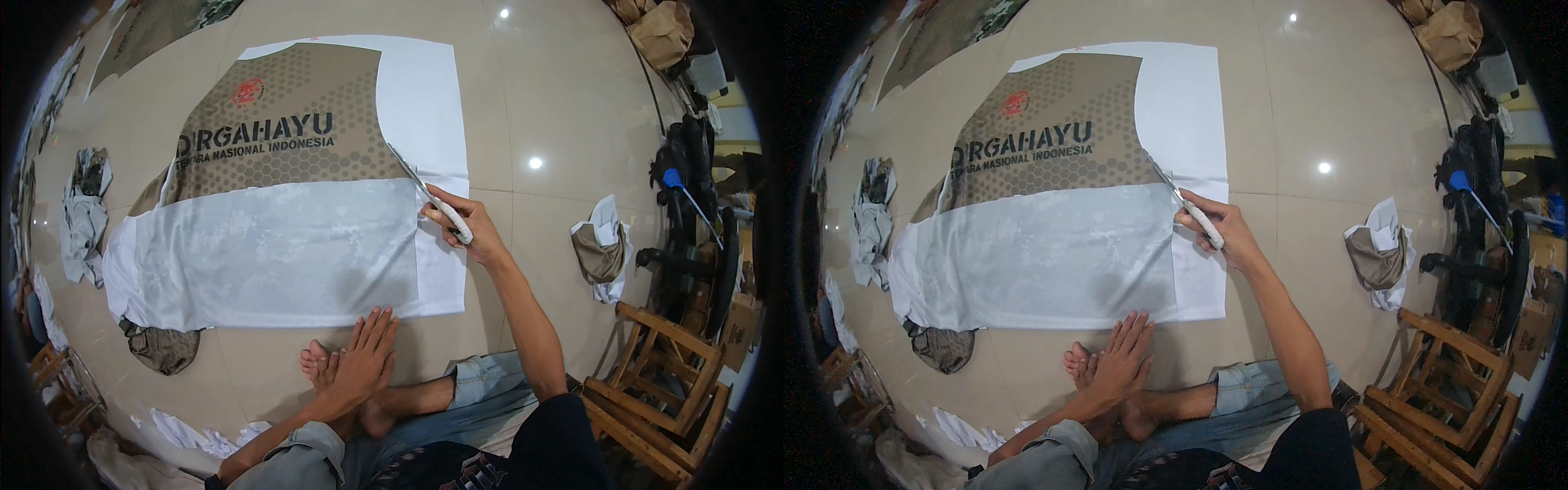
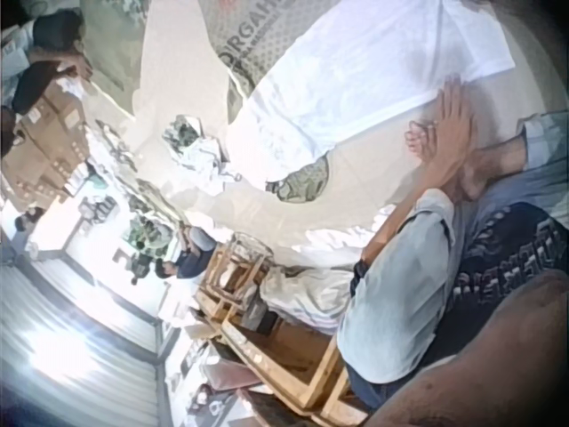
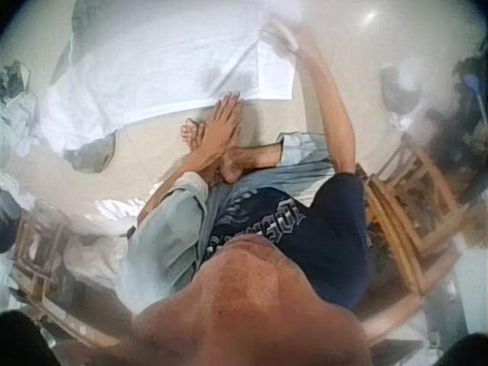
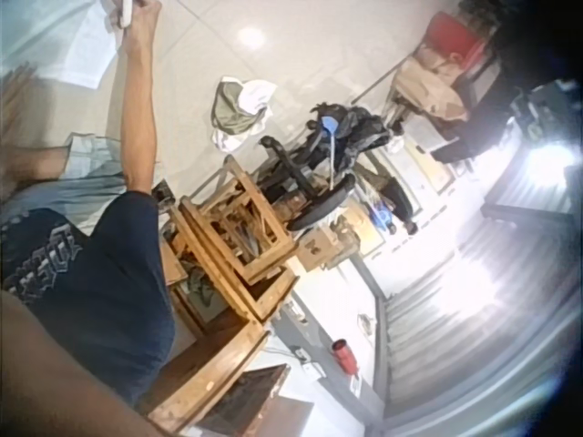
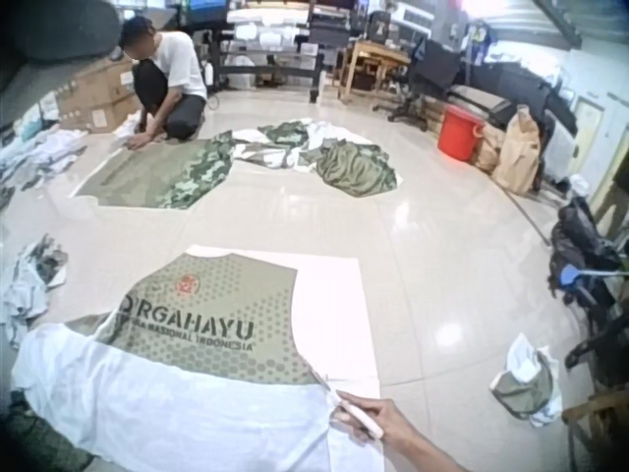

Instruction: The person sits on the floor and uses scissors to cut a large piece of white fabric that is layered over a camouflage-patterned shirt. They follow the contours of the shirt to cut the fabric into a matching shape, then set the cut piece aside.

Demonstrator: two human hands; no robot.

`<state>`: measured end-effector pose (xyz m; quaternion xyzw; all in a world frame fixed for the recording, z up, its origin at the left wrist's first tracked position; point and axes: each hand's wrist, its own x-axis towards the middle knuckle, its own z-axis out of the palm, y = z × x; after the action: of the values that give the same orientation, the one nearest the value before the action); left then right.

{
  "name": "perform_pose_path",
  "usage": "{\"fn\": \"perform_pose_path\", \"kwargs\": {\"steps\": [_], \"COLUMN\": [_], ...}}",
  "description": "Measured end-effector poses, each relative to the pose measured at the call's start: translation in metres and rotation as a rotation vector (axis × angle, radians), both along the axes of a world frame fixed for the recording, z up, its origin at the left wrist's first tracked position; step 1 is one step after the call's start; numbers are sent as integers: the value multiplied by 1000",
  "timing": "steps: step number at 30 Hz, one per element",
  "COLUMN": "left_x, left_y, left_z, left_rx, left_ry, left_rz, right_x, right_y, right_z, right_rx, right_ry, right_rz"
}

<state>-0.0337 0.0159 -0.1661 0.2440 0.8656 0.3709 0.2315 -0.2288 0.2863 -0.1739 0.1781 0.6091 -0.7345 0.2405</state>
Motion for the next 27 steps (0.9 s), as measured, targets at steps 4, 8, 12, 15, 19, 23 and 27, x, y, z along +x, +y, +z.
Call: {"fn": "perform_pose_path", "kwargs": {"steps": [4,8,12,15,19,23,27], "left_x": [0,1,3,3,4,5,5], "left_y": [-1,-2,-3,-4,-4,-4,-4], "left_z": [1,0,-2,-2,-2,-2,-1], "left_rx": [12,20,25,20,14,19,34], "left_ry": [-2,8,15,16,39,42,47], "left_rz": [2,3,2,-1,8,18,22], "right_x": [-1,3,8,12,9,-1,-6], "right_y": [-4,-9,-15,-26,-47,-56,-60], "right_z": [1,1,-4,3,7,8,4], "right_rx": [36,58,20,-1,-14,-65,-111], "right_ry": [0,7,-10,-19,11,24,43], "right_rz": [10,5,-31,-74,-160,-188,-212]}}
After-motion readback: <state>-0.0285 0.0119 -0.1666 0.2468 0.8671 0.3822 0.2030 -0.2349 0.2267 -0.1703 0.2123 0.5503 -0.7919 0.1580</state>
